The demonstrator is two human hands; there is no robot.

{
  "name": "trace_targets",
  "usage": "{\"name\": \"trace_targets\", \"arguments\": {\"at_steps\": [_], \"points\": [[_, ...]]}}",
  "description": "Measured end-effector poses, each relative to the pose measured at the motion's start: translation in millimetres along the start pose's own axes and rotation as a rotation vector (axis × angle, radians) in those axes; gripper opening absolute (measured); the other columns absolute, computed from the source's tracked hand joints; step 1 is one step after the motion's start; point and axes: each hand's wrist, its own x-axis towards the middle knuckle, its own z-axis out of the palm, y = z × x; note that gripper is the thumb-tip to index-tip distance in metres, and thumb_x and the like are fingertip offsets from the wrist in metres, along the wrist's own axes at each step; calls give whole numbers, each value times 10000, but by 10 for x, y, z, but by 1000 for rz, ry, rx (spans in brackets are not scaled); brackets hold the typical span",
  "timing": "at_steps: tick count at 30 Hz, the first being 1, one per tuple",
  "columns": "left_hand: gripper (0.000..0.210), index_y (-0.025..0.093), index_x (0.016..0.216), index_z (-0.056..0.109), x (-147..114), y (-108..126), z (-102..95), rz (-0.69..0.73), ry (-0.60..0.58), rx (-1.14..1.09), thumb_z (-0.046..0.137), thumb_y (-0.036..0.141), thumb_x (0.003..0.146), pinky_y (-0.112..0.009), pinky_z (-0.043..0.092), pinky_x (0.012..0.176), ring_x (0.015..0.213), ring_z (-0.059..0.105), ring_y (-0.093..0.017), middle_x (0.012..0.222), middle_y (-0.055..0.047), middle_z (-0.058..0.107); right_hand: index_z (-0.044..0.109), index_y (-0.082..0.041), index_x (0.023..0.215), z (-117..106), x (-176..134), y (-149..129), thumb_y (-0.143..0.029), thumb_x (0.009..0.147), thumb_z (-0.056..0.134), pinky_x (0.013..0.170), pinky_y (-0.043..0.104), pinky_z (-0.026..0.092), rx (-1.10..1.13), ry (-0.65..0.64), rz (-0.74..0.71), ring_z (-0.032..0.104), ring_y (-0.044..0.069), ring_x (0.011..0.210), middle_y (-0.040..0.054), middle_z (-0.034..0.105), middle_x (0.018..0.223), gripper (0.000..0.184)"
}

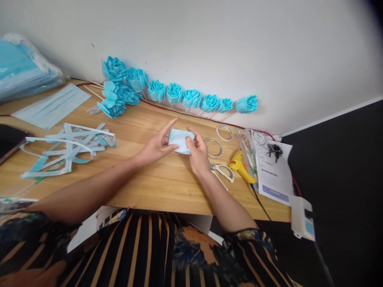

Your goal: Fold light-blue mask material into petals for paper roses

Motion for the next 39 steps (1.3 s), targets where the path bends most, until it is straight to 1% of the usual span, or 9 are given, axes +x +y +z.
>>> {"name": "trace_targets", "arguments": {"at_steps": [8, 11, 14, 18, 23, 27, 30, 34, 39], "points": [[954, 181, 1555, 185, 47, -27, -69, 84, 78, 58, 729, 372, 795, -342, 544, 856, 999, 676, -222, 1136, -132, 691, 544, -263, 1337, -68, -26, -52, -406, 893, 580, 636, 289, 514, -372, 40, -235, 585, 154, 693, 17, 645, 855, 467], [753, 177, 1467, 409, 54, 5, -109, 141, 106, 262, 711, 315, 792, -358, 511, 934, 1064, 654, -226, 1177, -125, 686, 516, -275, 1365, -77, -54, -81, -385, 892, 590, 724, 321, 536, -550, 41, -327, 608, 167, 740, 17, 673, 880, 490], [420, 164, 1202, 656, 57, 16, -128, 181, 110, 478, 675, 278, 798, -373, 481, 971, 1053, 652, -231, 1116, -99, 717, 480, -299, 1393, -77, -64, -118, -370, 888, 602, 816, 350, 542, -621, 14, -398, 633, 178, 802, 17, 705, 948, 524], [176, 163, 912, 705, 76, -48, -123, 90, 123, 386, 663, 290, 797, -342, 509, 865, 882, 673, -200, 929, -59, 741, 407, -305, 1447, -69, -50, -164, -333, 835, 668, 878, 366, 542, -584, -42, -372, 653, 200, 925, 25, 711, 1021, 665], [249, 144, 859, 623, 115, -131, -131, -47, 133, 1, 731, 325, 726, -313, 520, 798, 803, 664, -168, 868, -47, 708, 478, -267, 1395, -81, -8, -161, -321, 801, 685, 878, 376, 547, -508, -26, -250, 656, 202, 941, 56, 685, 1123, 632], [271, 150, 922, 601, 128, -148, -173, -36, 90, 136, 710, 291, 717, -335, 511, 822, 847, 654, -182, 913, -50, 693, 609, -246, 1238, -81, 18, -102, -276, 794, 656, 854, 358, 547, -467, -86, -159, 667, 193, 919, 51, 698, 1155, 448], [477, 158, 1159, 581, 116, -164, -198, -8, 76, 294, 692, 240, 702, -368, 498, 872, 956, 637, -215, 1091, -89, 666, 635, -245, 1204, -71, 18, -57, -265, 779, 660, 810, 352, 547, -509, -141, -101, 663, 193, 861, 38, 725, 1077, 426], [738, 175, 1434, 394, 102, -217, -206, 46, -11, 148, 629, 182, 734, -367, 474, 923, 1043, 612, -214, 1218, -126, 611, 627, -255, 1236, -58, 0, -43, -274, 788, 662, 767, 351, 540, -564, -153, -115, 635, 178, 750, 31, 729, 1008, 450], [859, 231, 1505, 300, 106, -280, -211, 81, -83, 6, 652, 163, 725, -362, 460, 948, 1109, 593, -224, 1320, -125, 562, 615, -270, 1253, -37, -16, -73, -251, 775, 679, 789, 370, 542, -619, -148, -145, 638, 183, 747, 31, 735, 1038, 483]]}}
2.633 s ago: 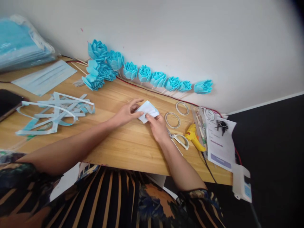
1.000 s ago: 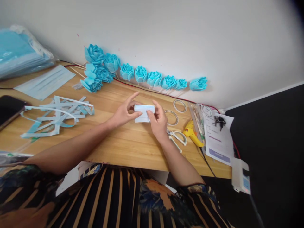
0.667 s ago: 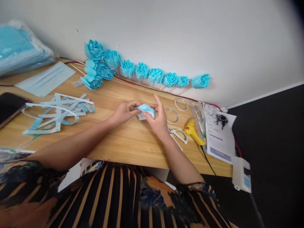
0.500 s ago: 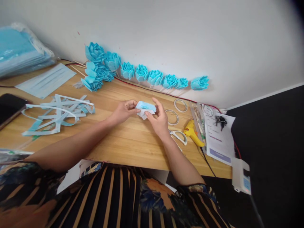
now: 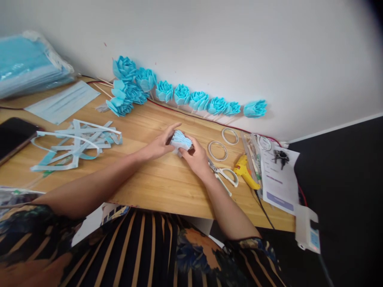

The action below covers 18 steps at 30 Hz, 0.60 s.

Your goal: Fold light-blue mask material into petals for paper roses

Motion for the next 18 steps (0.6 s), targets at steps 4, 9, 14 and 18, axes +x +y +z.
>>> {"name": "trace_targets", "arguments": {"at_steps": [4, 9, 14, 18], "points": [[889, 233, 1515, 303, -21, 5, -4, -12, 11, 93, 678, 179, 711, -383, 455, 959, 1069, 584, -231, 1274, -106, 575, 607, -262, 1250, 7, 2, -5, -240, 779, 687, 899, 394, 529, 9, -2, -26, 668, 218, 965, 56, 701, 1208, 478], [902, 221, 1522, 289, -36, 24, -17, -28, -4, 147, 641, 139, 697, -379, 459, 938, 1051, 570, -228, 1276, -105, 563, 601, -245, 1250, 11, 1, 1, -215, 782, 685, 1002, 416, 493, 14, -23, -70, 632, 232, 1140, 60, 672, 1281, 476], [907, 262, 1519, 276, 1, -33, -37, -3, -22, -21, 639, 142, 697, -333, 479, 890, 1071, 595, -221, 1296, -106, 575, 587, -273, 1269, 8, 0, -3, -204, 792, 667, 1017, 427, 486, -3, -19, -82, 631, 230, 1162, 37, 675, 1280, 489], [926, 266, 1527, 256, -4, -48, -14, 3, 2, -5, 670, 166, 705, -397, 454, 971, 1188, 557, -260, 1406, -136, 508, 581, -264, 1280, 15, -7, 6, -205, 790, 669, 1028, 416, 479, -18, -9, -124, 626, 227, 1176, 46, 668, 1293, 502]]}}
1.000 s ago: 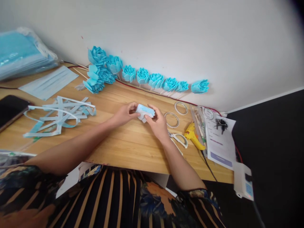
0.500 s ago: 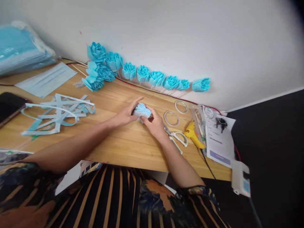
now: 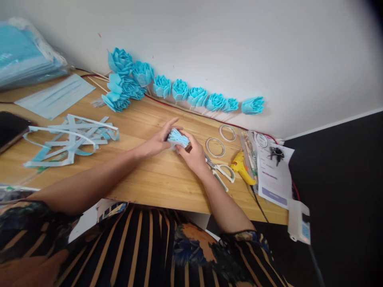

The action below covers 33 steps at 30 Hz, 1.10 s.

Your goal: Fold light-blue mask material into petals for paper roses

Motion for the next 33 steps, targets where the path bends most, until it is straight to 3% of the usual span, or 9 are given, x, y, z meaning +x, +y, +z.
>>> {"name": "trace_targets", "arguments": {"at_steps": [9, 17, 22, 27, 33], "points": [[930, 269, 1552, 185, -59, 57, 84, 9, -19, 90, 663, 192, 757, -507, 372, 1084, 1291, 501, -307, 1515, -169, 393, 584, -286, 1282, 10, -14, -1, -230, 800, 675, 1012, 431, 488, -41, 0, -31, 633, 239, 1151, 41, 679, 1269, 494], [925, 239, 1557, 184, -51, 67, 104, 19, 6, 56, 641, 189, 755, -472, 386, 1075, 1299, 495, -300, 1491, -168, 430, 613, -287, 1239, -1, -29, -30, -206, 839, 608, 996, 408, 500, -40, 40, -59, 650, 224, 1119, 30, 701, 1227, 408], [944, 256, 1559, 189, -39, 17, 87, 13, 26, 60, 640, 163, 735, -440, 425, 1025, 1181, 573, -265, 1466, -151, 476, 576, -285, 1287, 11, -23, -17, -192, 815, 623, 962, 406, 523, -38, -5, -29, 668, 221, 1074, 33, 685, 1267, 483], [948, 243, 1556, 201, -36, 18, 91, 20, 48, 75, 653, 171, 725, -432, 413, 1042, 1182, 568, -261, 1424, -141, 509, 566, -273, 1293, 20, -15, 11, -216, 804, 658, 942, 405, 531, -28, 22, -22, 658, 237, 1101, 50, 684, 1260, 501], [960, 237, 1566, 135, -56, 100, 130, 6, 30, 135, 674, 231, 771, -487, 408, 1053, 1225, 548, -294, 1482, -183, 438, 511, -282, 1359, 27, -30, -21, -256, 816, 668, 947, 416, 527, -40, 0, -11, 655, 245, 1104, 64, 668, 1277, 566]]}}
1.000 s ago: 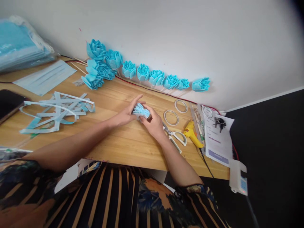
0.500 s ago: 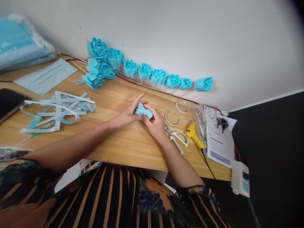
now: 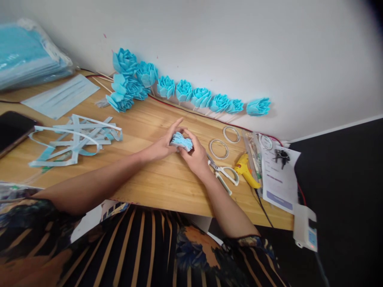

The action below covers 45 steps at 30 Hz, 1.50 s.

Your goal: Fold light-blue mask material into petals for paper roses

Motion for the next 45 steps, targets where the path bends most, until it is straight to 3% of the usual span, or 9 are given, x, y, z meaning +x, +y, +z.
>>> {"name": "trace_targets", "arguments": {"at_steps": [5, 16, 24, 32, 39, 42, 45], "points": [[947, 247, 1567, 139, -16, 26, 24, -4, 3, 22, 692, 286, 798, -515, 373, 1095, 1336, 461, -331, 1511, -189, 397, 498, -277, 1375, -1, -3, -7, -246, 824, 661, 997, 422, 503, 1, -7, -4, 633, 247, 1160, 69, 653, 1303, 575], [938, 235, 1574, 128, -2, -40, 17, 8, -20, 6, 670, 250, 809, -473, 395, 1077, 1221, 546, -288, 1457, -163, 461, 482, -250, 1384, 20, 9, 9, -227, 839, 633, 986, 425, 522, -5, -6, -51, 648, 238, 1130, 68, 671, 1267, 567], [956, 247, 1562, 176, 38, -103, -4, 33, 46, -24, 698, 243, 762, -431, 462, 1000, 1150, 598, -261, 1368, -146, 551, 493, -274, 1367, 19, 6, 9, -209, 827, 636, 916, 410, 555, -13, 7, -22, 665, 238, 1087, 54, 674, 1272, 563], [883, 169, 1553, 196, 17, 28, 18, 42, -7, 56, 636, 180, 787, -404, 456, 1011, 1165, 594, -257, 1305, -155, 594, 484, -277, 1376, 24, 5, 15, -220, 838, 637, 970, 422, 530, -1, 9, -45, 653, 237, 1124, 61, 677, 1257, 563], [893, 251, 1551, 226, 43, 28, -62, 54, -17, -76, 679, 242, 781, -414, 446, 1011, 1207, 574, -258, 1349, -145, 571, 493, -290, 1376, 14, 11, 31, -215, 830, 620, 955, 430, 533, -9, 26, -27, 660, 236, 1088, 52, 672, 1272, 566], [772, 255, 1524, 314, 69, 108, -172, -18, 30, -137, 648, 337, 833, -413, 451, 999, 1228, 559, -266, 1334, -137, 595, 502, -287, 1373, 1, 14, 32, -213, 821, 614, 955, 433, 530, -22, 35, 2, 660, 234, 1068, 53, 656, 1303, 568], [587, 183, 1387, 527, 87, 225, -259, -119, 68, -93, 599, 460, 875, -416, 446, 995, 1147, 602, -264, 1207, -132, 677, 512, -268, 1368, -13, 15, 27, -225, 813, 614, 973, 441, 516, -21, 46, 25, 648, 242, 1090, 64, 654, 1305, 566]]}}
